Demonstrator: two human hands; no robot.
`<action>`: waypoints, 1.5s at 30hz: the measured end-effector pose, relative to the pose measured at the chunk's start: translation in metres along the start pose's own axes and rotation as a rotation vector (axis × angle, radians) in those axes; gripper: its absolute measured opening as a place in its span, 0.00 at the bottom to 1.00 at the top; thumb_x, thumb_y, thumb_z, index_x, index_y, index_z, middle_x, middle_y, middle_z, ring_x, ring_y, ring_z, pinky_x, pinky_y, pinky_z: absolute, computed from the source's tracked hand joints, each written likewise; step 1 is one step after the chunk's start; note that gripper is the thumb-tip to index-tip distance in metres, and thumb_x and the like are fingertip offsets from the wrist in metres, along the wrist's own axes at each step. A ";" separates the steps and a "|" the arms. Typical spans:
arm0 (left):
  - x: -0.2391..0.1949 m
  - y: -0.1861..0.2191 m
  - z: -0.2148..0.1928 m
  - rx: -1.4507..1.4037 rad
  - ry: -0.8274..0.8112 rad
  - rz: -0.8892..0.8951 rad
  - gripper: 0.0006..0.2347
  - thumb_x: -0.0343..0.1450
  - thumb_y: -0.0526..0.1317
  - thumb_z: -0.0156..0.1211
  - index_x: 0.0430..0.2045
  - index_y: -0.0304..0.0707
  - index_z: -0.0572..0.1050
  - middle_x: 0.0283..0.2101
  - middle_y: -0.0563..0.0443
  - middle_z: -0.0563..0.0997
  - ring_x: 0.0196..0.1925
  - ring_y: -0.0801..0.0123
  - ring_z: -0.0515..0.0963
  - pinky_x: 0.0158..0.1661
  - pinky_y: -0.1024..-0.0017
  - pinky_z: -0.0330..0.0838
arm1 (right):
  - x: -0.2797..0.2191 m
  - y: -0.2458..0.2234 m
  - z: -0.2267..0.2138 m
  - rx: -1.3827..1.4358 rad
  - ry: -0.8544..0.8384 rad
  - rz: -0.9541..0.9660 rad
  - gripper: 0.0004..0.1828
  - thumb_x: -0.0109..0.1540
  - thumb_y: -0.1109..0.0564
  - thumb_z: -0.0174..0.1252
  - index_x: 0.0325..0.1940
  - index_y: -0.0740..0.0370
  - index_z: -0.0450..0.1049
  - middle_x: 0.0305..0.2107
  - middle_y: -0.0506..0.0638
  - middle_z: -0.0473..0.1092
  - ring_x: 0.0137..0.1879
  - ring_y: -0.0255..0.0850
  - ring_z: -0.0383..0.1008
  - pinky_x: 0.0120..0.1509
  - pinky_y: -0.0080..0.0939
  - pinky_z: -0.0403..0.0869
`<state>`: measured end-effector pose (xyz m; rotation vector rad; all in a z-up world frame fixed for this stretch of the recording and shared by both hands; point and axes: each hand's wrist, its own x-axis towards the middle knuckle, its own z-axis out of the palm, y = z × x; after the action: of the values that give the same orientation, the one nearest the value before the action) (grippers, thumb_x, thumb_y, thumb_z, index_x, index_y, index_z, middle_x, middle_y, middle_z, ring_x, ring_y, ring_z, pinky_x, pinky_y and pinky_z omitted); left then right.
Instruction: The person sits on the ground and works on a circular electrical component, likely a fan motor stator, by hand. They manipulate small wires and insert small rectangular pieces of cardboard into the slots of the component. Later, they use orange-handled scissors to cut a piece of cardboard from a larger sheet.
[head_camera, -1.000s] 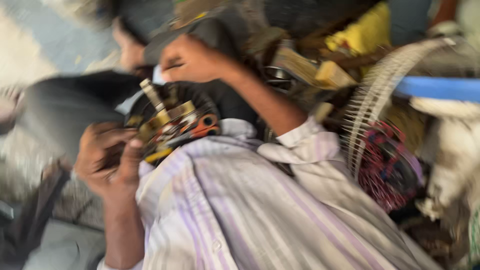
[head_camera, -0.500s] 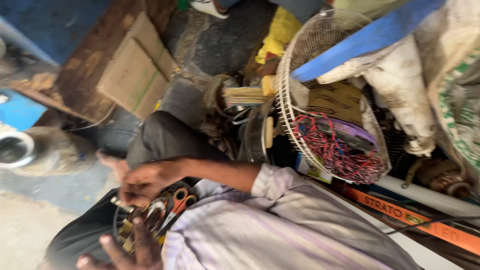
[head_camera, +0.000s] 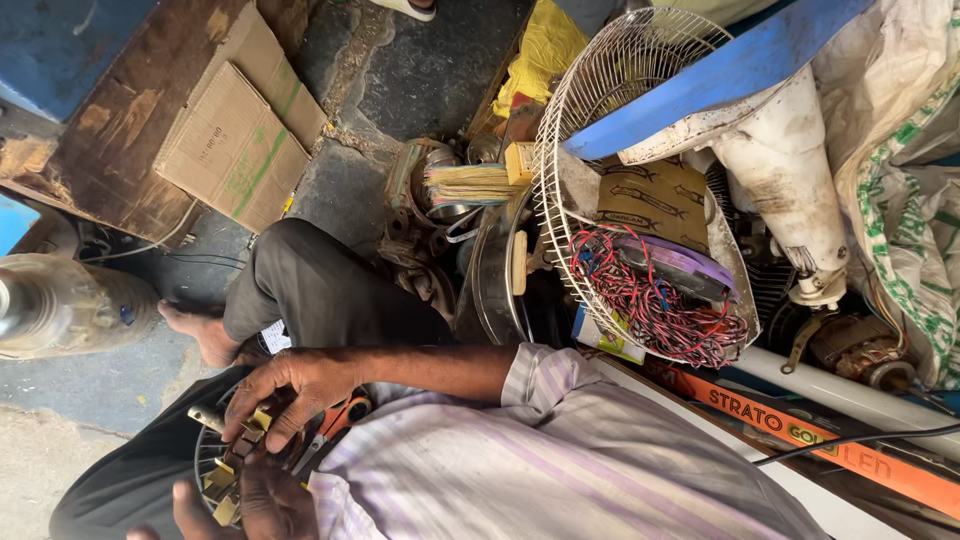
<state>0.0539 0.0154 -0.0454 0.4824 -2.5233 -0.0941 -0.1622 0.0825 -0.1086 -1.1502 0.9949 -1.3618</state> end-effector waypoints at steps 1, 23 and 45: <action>0.006 0.004 -0.002 -0.021 0.001 -0.028 0.13 0.74 0.41 0.65 0.49 0.35 0.76 0.64 0.25 0.69 0.71 0.19 0.64 0.69 0.25 0.61 | -0.001 0.001 0.001 0.024 0.005 0.012 0.26 0.61 0.52 0.72 0.62 0.58 0.78 0.54 0.50 0.76 0.65 0.41 0.73 0.78 0.45 0.69; 0.022 -0.049 0.030 -0.730 0.006 -0.220 0.16 0.68 0.37 0.59 0.47 0.28 0.70 0.53 0.24 0.72 0.55 0.42 0.77 0.60 0.46 0.68 | 0.004 -0.012 -0.022 0.246 -0.094 0.221 0.29 0.65 0.60 0.67 0.71 0.60 0.73 0.53 0.52 0.74 0.48 0.43 0.76 0.58 0.46 0.74; 0.020 -0.001 0.006 -0.523 0.117 -0.184 0.11 0.72 0.30 0.69 0.47 0.31 0.78 0.50 0.36 0.82 0.53 0.48 0.84 0.56 0.59 0.77 | 0.040 -0.006 -0.045 -0.214 -0.448 0.116 0.20 0.69 0.48 0.57 0.55 0.66 0.79 0.45 0.54 0.79 0.55 0.42 0.78 0.62 0.41 0.73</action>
<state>0.0355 0.0073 -0.0407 0.4817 -2.2157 -0.7497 -0.2073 0.0418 -0.1070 -1.4546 0.8742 -0.8643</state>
